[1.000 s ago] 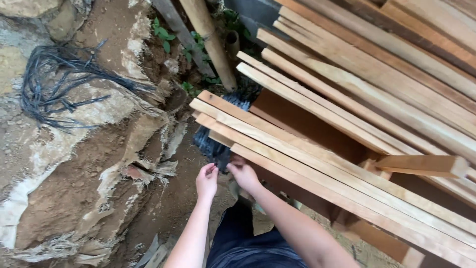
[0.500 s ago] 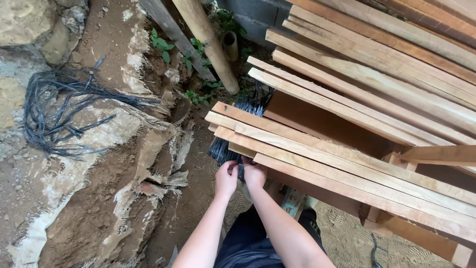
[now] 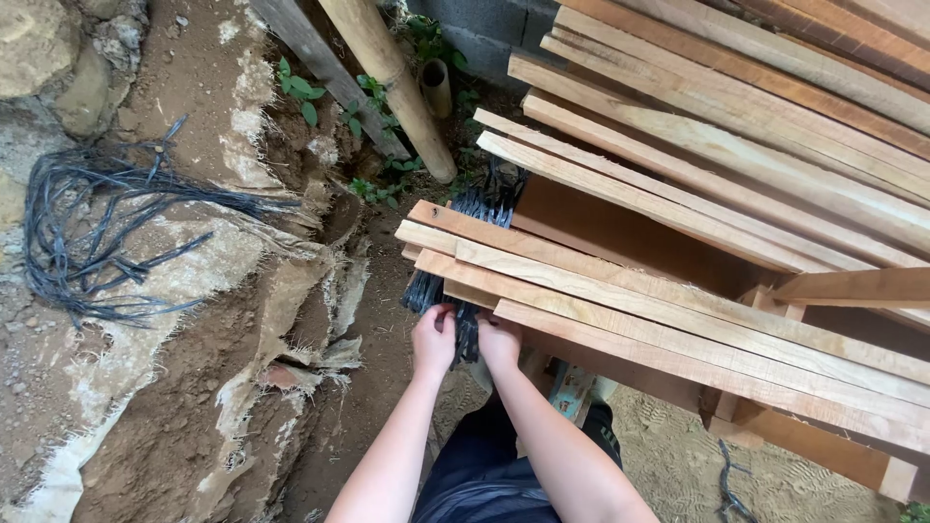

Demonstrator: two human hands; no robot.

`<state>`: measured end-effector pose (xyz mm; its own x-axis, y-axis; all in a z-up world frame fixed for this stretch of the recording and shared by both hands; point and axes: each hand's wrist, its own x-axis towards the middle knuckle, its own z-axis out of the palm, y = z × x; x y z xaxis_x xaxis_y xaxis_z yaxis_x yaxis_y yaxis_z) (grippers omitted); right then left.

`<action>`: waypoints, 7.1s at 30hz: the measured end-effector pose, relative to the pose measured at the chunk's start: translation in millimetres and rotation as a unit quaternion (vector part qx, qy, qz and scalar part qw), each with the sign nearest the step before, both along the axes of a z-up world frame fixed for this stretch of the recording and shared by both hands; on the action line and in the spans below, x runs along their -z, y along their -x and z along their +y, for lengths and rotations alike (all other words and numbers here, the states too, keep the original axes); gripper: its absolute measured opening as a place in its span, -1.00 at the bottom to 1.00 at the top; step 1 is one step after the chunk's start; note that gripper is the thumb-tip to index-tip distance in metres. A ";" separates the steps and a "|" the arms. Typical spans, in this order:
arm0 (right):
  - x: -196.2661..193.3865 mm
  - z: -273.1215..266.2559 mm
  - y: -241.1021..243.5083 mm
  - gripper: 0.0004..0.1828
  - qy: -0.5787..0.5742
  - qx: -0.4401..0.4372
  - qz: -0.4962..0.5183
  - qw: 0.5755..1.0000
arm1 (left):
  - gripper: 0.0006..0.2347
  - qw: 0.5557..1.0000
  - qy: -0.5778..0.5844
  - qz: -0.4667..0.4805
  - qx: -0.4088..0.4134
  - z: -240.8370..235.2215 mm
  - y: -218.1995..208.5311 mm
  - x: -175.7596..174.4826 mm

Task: The person arranges a stack of wooden planks on a workbench and then uses black straps to tie them together. They wrap the straps around the planks and tie knots to secure the bundle.

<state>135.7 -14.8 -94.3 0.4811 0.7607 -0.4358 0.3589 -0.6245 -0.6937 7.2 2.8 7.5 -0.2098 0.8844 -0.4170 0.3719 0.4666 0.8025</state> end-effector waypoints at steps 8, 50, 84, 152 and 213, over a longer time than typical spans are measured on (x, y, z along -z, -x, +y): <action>-7.1 -7.2 -30.2 -0.64 0.009 0.023 0.197 0.980 | -0.82 0.981 0.037 0.078 0.174 -0.6 -36.6 14.5; -235.2 47.5 -428.3 -0.34 0.062 -0.422 -0.180 0.887 | -0.40 0.927 0.103 -0.179 -0.313 -118.2 -337.8 -16.1; -110.0 85.9 -456.8 -0.63 0.165 -0.412 0.074 0.893 | -0.29 0.659 0.106 -0.532 -0.521 -107.6 -439.1 -2.5; -213.2 -19.9 -536.1 -0.65 -0.013 -0.315 0.225 0.922 | -0.74 0.979 -0.197 0.021 -0.052 -244.2 -422.9 -119.5; -172.0 -0.9 -499.8 -0.80 -0.105 -0.215 0.172 0.956 | -0.80 0.949 0.147 0.065 0.271 29.4 -452.5 -98.7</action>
